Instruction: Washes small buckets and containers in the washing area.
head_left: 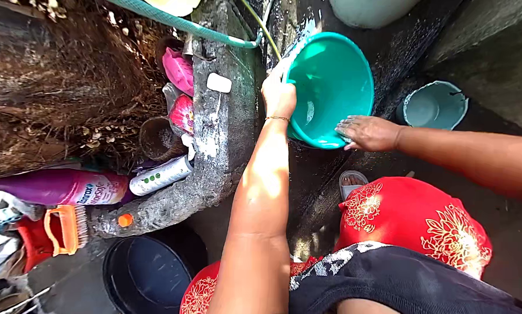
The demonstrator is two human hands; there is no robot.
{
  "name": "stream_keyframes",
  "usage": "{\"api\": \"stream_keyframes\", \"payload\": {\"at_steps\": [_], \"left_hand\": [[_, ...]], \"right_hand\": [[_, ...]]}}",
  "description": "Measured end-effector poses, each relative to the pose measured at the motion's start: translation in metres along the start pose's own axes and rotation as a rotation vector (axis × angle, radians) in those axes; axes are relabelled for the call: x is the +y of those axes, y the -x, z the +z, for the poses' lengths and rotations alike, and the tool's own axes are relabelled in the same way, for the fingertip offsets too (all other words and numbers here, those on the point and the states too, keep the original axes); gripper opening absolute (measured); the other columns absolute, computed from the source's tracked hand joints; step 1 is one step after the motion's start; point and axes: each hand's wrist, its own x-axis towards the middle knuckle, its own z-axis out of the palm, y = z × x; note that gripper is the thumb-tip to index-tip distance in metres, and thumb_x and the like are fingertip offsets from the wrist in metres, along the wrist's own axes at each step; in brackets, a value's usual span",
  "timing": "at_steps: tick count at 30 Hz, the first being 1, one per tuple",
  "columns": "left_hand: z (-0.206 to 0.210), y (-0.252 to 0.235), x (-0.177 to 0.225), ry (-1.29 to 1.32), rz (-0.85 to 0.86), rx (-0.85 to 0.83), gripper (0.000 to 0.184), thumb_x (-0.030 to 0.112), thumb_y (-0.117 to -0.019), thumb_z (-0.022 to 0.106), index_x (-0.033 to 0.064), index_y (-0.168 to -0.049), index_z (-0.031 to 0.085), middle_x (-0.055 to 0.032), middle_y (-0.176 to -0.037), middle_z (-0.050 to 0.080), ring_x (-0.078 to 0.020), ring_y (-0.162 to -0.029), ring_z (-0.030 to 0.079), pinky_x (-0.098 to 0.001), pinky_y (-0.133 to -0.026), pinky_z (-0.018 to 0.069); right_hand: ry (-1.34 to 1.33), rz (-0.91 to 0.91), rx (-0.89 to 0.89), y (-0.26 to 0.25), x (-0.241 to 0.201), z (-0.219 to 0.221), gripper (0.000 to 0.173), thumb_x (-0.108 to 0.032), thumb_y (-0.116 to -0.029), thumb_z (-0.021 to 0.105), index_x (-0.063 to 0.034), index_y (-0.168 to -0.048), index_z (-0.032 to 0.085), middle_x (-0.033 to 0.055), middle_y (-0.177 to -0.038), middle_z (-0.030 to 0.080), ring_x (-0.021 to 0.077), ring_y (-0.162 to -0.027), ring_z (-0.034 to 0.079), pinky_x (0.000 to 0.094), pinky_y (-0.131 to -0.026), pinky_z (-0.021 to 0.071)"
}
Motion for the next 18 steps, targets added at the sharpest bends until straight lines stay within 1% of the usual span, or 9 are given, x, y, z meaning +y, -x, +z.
{"api": "stream_keyframes", "payload": {"at_steps": [3, 5, 7, 9, 12, 13, 15, 17, 18], "left_hand": [[0.019, 0.005, 0.008, 0.093, 0.063, 0.053, 0.059, -0.01, -0.0805, 0.054, 0.0118, -0.133, 0.069, -0.005, -0.126, 0.072, -0.0124, -0.119, 0.066, -0.0366, -0.103, 0.0529], [0.028, 0.012, 0.014, 0.13, 0.036, 0.049, 0.059, -0.011, -0.0829, 0.054, 0.0129, -0.136, 0.068, -0.0048, -0.129, 0.071, -0.014, -0.121, 0.066, -0.0402, -0.104, 0.0522], [0.024, 0.01, 0.013, 0.1, 0.031, 0.041, 0.06, -0.01, -0.0835, 0.054, 0.0143, -0.137, 0.067, -0.0046, -0.13, 0.071, -0.014, -0.122, 0.065, -0.0402, -0.106, 0.0508], [0.011, 0.003, 0.005, 0.016, 0.044, 0.022, 0.059, -0.007, -0.0828, 0.054, 0.0156, -0.136, 0.067, -0.0046, -0.129, 0.071, -0.0133, -0.121, 0.065, -0.0392, -0.104, 0.0519], [-0.007, -0.01, 0.002, -0.052, 0.001, -0.048, 0.061, -0.006, -0.0843, 0.056, 0.0148, -0.142, 0.063, -0.0065, -0.136, 0.068, -0.0163, -0.127, 0.063, -0.041, -0.108, 0.0495], [-0.009, -0.011, 0.002, -0.056, -0.02, -0.039, 0.06, -0.004, -0.086, 0.058, 0.0147, -0.142, 0.062, -0.0077, -0.135, 0.067, -0.018, -0.127, 0.063, -0.0421, -0.108, 0.0492], [-0.008, -0.004, 0.002, -0.046, -0.042, -0.021, 0.057, 0.012, -0.0945, 0.067, 0.0131, -0.15, 0.054, -0.0101, -0.143, 0.062, -0.0202, -0.133, 0.058, -0.0415, -0.114, 0.0444], [-0.004, 0.006, 0.006, -0.053, -0.052, 0.01, 0.082, 0.03, -0.094, 0.075, 0.0077, -0.161, 0.033, -0.0154, -0.155, 0.049, -0.0237, -0.142, 0.049, -0.042, -0.12, 0.037], [0.001, 0.017, 0.005, -0.056, -0.063, 0.041, 0.09, 0.027, -0.0919, 0.077, 0.0061, -0.163, 0.025, -0.0162, -0.16, 0.041, -0.0233, -0.146, 0.044, -0.0404, -0.121, 0.0346]], "right_hand": [[-0.208, 0.163, -0.076, -0.027, -0.047, -0.016, 0.048, -0.033, -0.107, 0.052, 0.006, -0.133, 0.061, 0.0233, -0.133, 0.066, 0.036, -0.125, 0.065, 0.05, -0.107, 0.0503], [-0.389, 0.229, 0.081, -0.051, -0.077, -0.015, 0.047, -0.029, -0.1077, 0.05, 0.0091, -0.134, 0.059, 0.0245, -0.126, 0.069, 0.0362, -0.115, 0.07, 0.0497, -0.1, 0.0542], [-0.384, 0.207, 0.171, -0.055, -0.074, -0.009, 0.047, -0.03, -0.1069, 0.052, 0.0072, -0.135, 0.058, 0.0231, -0.118, 0.071, 0.0354, -0.105, 0.073, 0.0492, -0.093, 0.0577], [-0.279, 0.157, 0.154, -0.041, -0.056, 0.002, 0.043, -0.031, -0.1037, 0.058, 0.0043, -0.129, 0.063, 0.0208, -0.108, 0.073, 0.0352, -0.097, 0.074, 0.0519, -0.085, 0.0594], [-0.002, 0.004, 0.185, -0.009, -0.013, 0.015, 0.045, -0.039, -0.1022, 0.056, 0.0027, -0.114, 0.068, 0.0212, -0.116, 0.073, 0.0373, -0.114, 0.07, 0.0507, -0.101, 0.0545], [0.04, -0.031, 0.202, -0.007, -0.008, 0.016, 0.043, -0.038, -0.103, 0.054, 0.0024, -0.11, 0.068, 0.0215, -0.114, 0.073, 0.0382, -0.114, 0.07, 0.0508, -0.101, 0.0542], [0.036, -0.041, 0.235, -0.011, -0.02, 0.012, 0.032, -0.029, -0.1006, 0.056, 0.0012, -0.1, 0.069, 0.0201, -0.101, 0.074, 0.0374, -0.102, 0.073, 0.0505, -0.09, 0.0586], [-0.034, 0.022, 0.244, -0.029, -0.034, -0.006, 0.025, -0.022, -0.0998, 0.057, 0.0005, -0.096, 0.067, 0.0169, -0.084, 0.07, 0.0347, -0.081, 0.073, 0.0502, -0.07, 0.0595], [-0.094, 0.081, 0.245, -0.04, -0.045, -0.019, 0.026, -0.022, -0.1014, 0.055, 0.0003, -0.094, 0.065, 0.016, -0.077, 0.066, 0.0345, -0.072, 0.071, 0.051, -0.061, 0.0569]]}}
